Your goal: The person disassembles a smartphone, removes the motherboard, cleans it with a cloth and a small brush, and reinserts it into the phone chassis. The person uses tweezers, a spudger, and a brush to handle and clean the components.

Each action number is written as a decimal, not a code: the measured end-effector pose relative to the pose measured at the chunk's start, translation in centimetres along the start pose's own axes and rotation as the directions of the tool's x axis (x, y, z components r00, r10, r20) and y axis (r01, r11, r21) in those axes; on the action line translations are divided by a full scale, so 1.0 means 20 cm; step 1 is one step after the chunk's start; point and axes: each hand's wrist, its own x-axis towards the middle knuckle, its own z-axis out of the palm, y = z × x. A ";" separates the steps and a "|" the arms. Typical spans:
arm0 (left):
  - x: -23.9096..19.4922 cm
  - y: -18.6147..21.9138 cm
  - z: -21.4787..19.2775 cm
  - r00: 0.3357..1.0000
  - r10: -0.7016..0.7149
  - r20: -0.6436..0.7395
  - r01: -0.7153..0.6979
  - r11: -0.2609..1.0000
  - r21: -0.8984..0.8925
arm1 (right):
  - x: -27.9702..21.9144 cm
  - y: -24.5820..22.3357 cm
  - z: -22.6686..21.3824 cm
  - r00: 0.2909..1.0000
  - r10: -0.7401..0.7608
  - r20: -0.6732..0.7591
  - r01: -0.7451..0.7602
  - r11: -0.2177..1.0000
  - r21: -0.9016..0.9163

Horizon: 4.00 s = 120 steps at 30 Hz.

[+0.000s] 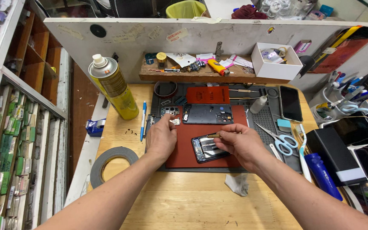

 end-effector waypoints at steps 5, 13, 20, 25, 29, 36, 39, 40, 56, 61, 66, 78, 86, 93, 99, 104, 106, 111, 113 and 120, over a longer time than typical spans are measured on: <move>0.00 -0.03 0.03 1.000 0.020 -0.001 -0.020 0.999 -0.047 | -0.01 -0.01 0.00 1.000 -0.016 -0.017 0.016 1.000 0.004; -0.17 0.03 0.00 0.991 0.005 0.132 0.008 0.995 -0.095 | -0.09 -0.01 0.03 0.955 -0.279 0.099 0.294 0.856 -0.426; -0.25 0.13 -0.01 0.905 0.134 0.403 -0.148 0.989 0.005 | -0.16 0.00 0.11 0.941 -0.298 0.157 0.326 0.692 -0.644; -0.26 0.13 -0.02 0.920 0.103 0.378 -0.122 0.992 0.027 | -0.16 0.02 0.13 0.945 -0.301 0.125 0.302 0.666 -0.682; -0.26 0.12 -0.01 0.923 0.087 0.374 -0.100 0.995 0.016 | -0.15 0.03 0.15 0.944 -0.298 0.144 0.316 0.681 -0.661; -0.26 0.12 0.00 0.923 0.073 0.378 -0.096 0.995 0.042 | -0.18 0.02 0.18 0.857 -0.456 0.238 0.456 0.457 -0.764; -0.25 0.13 0.00 0.933 0.108 0.344 -0.137 0.989 0.060 | -0.21 -0.01 0.23 0.789 -0.496 0.362 0.535 0.264 -0.803; -0.24 0.13 -0.01 0.927 0.093 0.364 -0.126 0.990 0.068 | -0.22 -0.02 0.26 0.776 -0.487 0.401 0.542 0.191 -0.818; -0.23 0.14 -0.03 0.920 0.120 0.373 -0.130 0.992 0.002 | -0.22 -0.11 0.38 0.821 -0.306 0.483 0.524 0.067 -0.849; -0.22 0.11 0.00 0.911 0.028 0.412 -0.041 0.999 0.023 | -0.21 -0.07 0.39 0.806 -0.335 0.488 0.582 0.299 -0.756; -0.20 0.08 0.02 0.926 0.086 0.368 -0.096 0.995 0.009 | -0.24 -0.03 0.41 0.810 -0.350 0.470 0.560 0.230 -0.796; -0.22 0.13 -0.01 0.906 0.044 0.422 -0.055 0.998 0.015 | -0.26 -0.11 0.42 0.865 -0.312 0.392 0.466 0.213 -0.859; -0.22 0.05 0.03 0.945 0.017 0.327 0.026 0.992 -0.126 | -0.20 -0.08 0.36 0.821 -0.371 0.434 0.526 0.198 -0.827; -0.20 -0.01 0.12 0.951 -0.065 0.301 0.117 0.980 -0.158 | -0.07 -0.04 0.25 0.871 -0.346 0.349 0.476 0.415 -0.776; -0.19 -0.04 0.14 0.960 -0.015 0.278 0.080 0.972 -0.222 | -0.06 -0.06 0.20 0.923 -0.307 0.233 0.380 0.636 -0.671; -0.21 -0.05 0.15 0.977 0.018 0.214 0.044 0.958 -0.283 | -0.09 -0.04 0.22 0.939 -0.285 0.194 0.344 0.719 -0.604; -0.19 -0.06 0.13 0.971 -0.055 0.234 0.127 0.944 -0.304 | -0.09 -0.05 0.22 0.953 -0.273 0.133 0.300 0.775 -0.556; -0.06 -0.07 0.07 0.999 -0.041 -0.025 0.035 0.979 -0.201 | -0.07 -0.09 0.15 0.937 -0.349 0.023 0.317 0.819 -0.479; 0.00 -0.05 0.06 1.000 0.016 -0.025 -0.019 0.990 -0.142 | -0.07 -0.10 0.13 0.938 -0.345 0.023 0.317 0.834 -0.452; 0.02 -0.03 0.05 0.989 0.141 0.043 -0.142 0.990 0.012 | -0.09 -0.07 0.08 0.949 -0.315 0.009 0.288 0.856 -0.428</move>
